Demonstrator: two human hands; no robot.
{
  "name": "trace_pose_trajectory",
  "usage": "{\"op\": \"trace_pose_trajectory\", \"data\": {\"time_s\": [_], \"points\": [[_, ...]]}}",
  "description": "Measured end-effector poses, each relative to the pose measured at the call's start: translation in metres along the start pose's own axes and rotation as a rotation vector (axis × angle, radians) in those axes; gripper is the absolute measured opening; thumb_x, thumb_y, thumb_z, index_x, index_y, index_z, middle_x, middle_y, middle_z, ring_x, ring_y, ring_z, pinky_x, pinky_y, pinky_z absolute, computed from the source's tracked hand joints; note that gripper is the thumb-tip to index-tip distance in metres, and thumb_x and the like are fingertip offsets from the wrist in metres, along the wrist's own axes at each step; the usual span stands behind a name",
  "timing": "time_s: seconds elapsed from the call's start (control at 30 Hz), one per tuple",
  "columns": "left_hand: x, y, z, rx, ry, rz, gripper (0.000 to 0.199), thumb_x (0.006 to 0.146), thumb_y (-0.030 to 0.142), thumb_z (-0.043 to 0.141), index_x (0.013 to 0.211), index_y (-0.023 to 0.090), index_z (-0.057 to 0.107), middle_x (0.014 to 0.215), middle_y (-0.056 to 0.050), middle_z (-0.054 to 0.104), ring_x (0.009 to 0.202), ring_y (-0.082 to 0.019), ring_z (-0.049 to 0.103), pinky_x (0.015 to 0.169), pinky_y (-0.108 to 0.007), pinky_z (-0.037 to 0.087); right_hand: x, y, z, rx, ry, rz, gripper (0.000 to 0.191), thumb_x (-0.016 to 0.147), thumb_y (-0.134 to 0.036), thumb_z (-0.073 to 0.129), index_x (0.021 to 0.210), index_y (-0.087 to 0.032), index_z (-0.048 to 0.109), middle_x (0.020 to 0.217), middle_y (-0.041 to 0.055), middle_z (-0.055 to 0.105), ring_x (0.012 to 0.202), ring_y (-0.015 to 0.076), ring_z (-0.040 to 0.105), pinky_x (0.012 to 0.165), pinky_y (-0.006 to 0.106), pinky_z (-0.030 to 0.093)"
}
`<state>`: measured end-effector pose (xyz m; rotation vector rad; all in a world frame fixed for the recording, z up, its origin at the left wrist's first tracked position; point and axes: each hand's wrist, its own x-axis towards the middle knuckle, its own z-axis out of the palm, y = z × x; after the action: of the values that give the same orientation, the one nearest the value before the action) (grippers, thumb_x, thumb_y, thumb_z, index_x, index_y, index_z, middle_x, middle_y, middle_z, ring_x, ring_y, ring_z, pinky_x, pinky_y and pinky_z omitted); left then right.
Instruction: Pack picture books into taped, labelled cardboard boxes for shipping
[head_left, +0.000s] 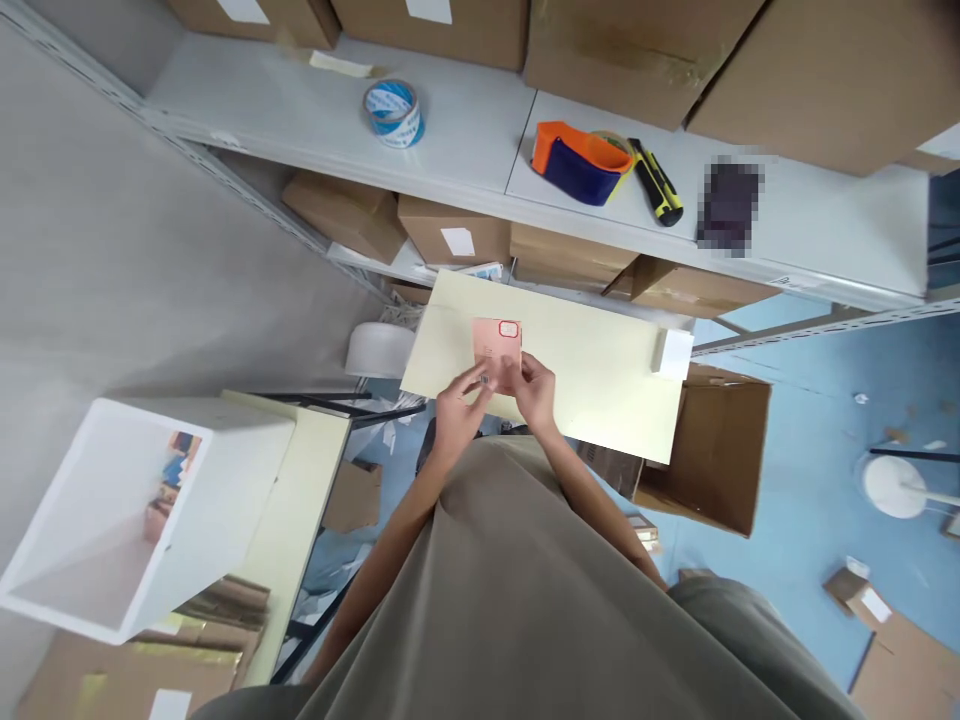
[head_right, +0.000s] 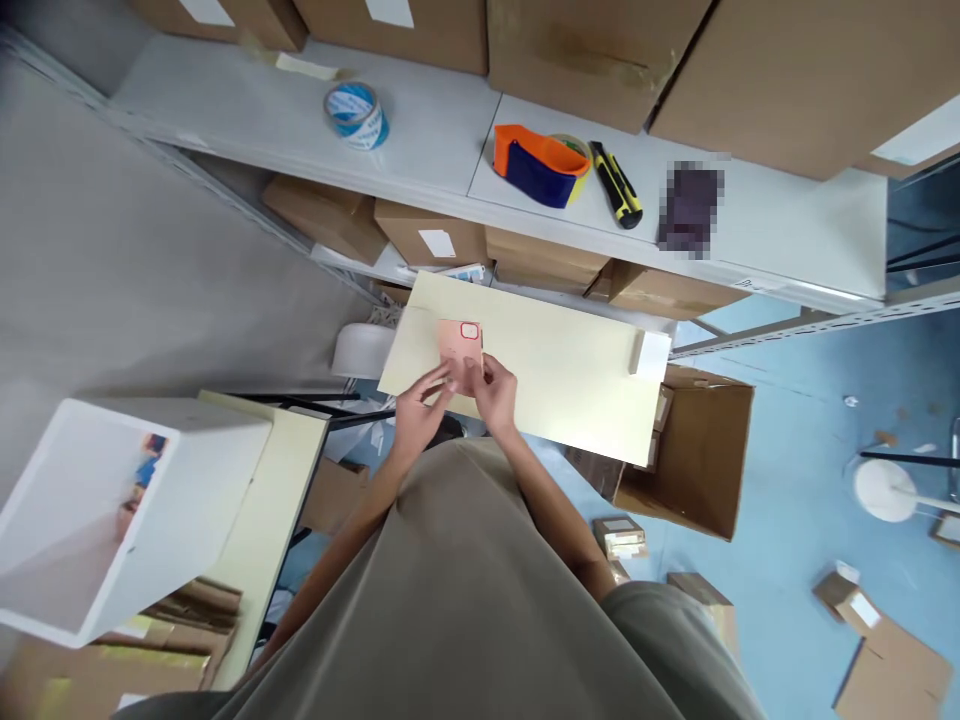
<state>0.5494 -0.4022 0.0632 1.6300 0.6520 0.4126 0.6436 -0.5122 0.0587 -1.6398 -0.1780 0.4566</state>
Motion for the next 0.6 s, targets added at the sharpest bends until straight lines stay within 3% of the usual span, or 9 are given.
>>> {"op": "trace_pose_trajectory", "data": {"time_s": [0.1, 0.2, 0.27, 0.33, 0.4, 0.5, 0.6], "points": [[0.011, -0.004, -0.005, -0.102, 0.088, -0.129, 0.058, 0.088, 0.063, 0.080, 0.127, 0.020, 0.080, 0.134, -0.014, 0.077, 0.123, -0.031, 0.074, 0.106, -0.045, 0.062, 0.011, -0.003, -0.016, 0.098, -0.048, 0.040, 0.050, 0.093, -0.068, 0.067, 0.093, -0.019, 0.076, 0.073, 0.0003, 0.067, 0.063, 0.0149, 0.059, 0.056, 0.026, 0.053], [0.017, -0.011, -0.006, -0.267, 0.039, -0.290, 0.065, 0.080, 0.070, 0.083, 0.114, 0.015, 0.083, 0.110, -0.013, 0.083, 0.105, -0.030, 0.079, 0.095, -0.045, 0.066, 0.015, -0.005, -0.021, 0.123, -0.090, 0.064, 0.050, 0.090, -0.069, 0.070, 0.094, -0.019, 0.076, 0.074, 0.0002, 0.068, 0.062, 0.0143, 0.058, 0.055, 0.026, 0.052], [0.018, -0.014, -0.004, -0.310, 0.057, -0.313, 0.065, 0.076, 0.070, 0.086, 0.110, 0.015, 0.084, 0.100, -0.010, 0.083, 0.097, -0.028, 0.079, 0.090, -0.043, 0.066, 0.016, -0.006, -0.022, 0.102, -0.110, 0.064, 0.050, 0.091, -0.069, 0.069, 0.093, -0.019, 0.076, 0.076, 0.0013, 0.071, 0.064, 0.0155, 0.062, 0.057, 0.027, 0.055], [0.018, -0.016, -0.004, -0.293, 0.100, -0.281, 0.061, 0.077, 0.068, 0.086, 0.108, 0.016, 0.085, 0.096, -0.008, 0.083, 0.095, -0.026, 0.078, 0.089, -0.041, 0.066, 0.017, -0.006, -0.023, 0.048, -0.114, 0.045, 0.049, 0.093, -0.067, 0.067, 0.096, -0.019, 0.078, 0.084, 0.0041, 0.076, 0.074, 0.0191, 0.070, 0.065, 0.030, 0.062], [0.019, -0.014, -0.005, -0.224, 0.159, -0.230, 0.054, 0.080, 0.064, 0.085, 0.105, 0.016, 0.086, 0.094, -0.006, 0.083, 0.093, -0.025, 0.077, 0.087, -0.038, 0.065, 0.017, -0.007, -0.024, -0.034, -0.049, -0.011, 0.049, 0.097, -0.065, 0.064, 0.106, -0.020, 0.080, 0.102, 0.0083, 0.082, 0.096, 0.0245, 0.077, 0.083, 0.037, 0.067], [0.019, -0.007, -0.005, -0.075, 0.251, -0.129, 0.041, 0.086, 0.056, 0.081, 0.101, 0.018, 0.087, 0.095, -0.006, 0.084, 0.092, -0.026, 0.078, 0.088, -0.037, 0.063, 0.013, -0.009, -0.022, -0.098, 0.043, -0.085, 0.047, 0.099, -0.060, 0.063, 0.122, -0.024, 0.080, 0.131, 0.0109, 0.079, 0.127, 0.0292, 0.073, 0.108, 0.047, 0.062], [0.010, 0.005, 0.004, 0.023, 0.242, -0.031, 0.033, 0.092, 0.050, 0.077, 0.105, 0.022, 0.088, 0.106, -0.007, 0.085, 0.099, -0.030, 0.080, 0.092, -0.039, 0.063, 0.003, -0.013, -0.012, -0.021, -0.083, -0.062, 0.052, 0.093, -0.061, 0.073, 0.130, -0.026, 0.079, 0.138, 0.0085, 0.077, 0.131, 0.0318, 0.073, 0.109, 0.050, 0.064]]}}
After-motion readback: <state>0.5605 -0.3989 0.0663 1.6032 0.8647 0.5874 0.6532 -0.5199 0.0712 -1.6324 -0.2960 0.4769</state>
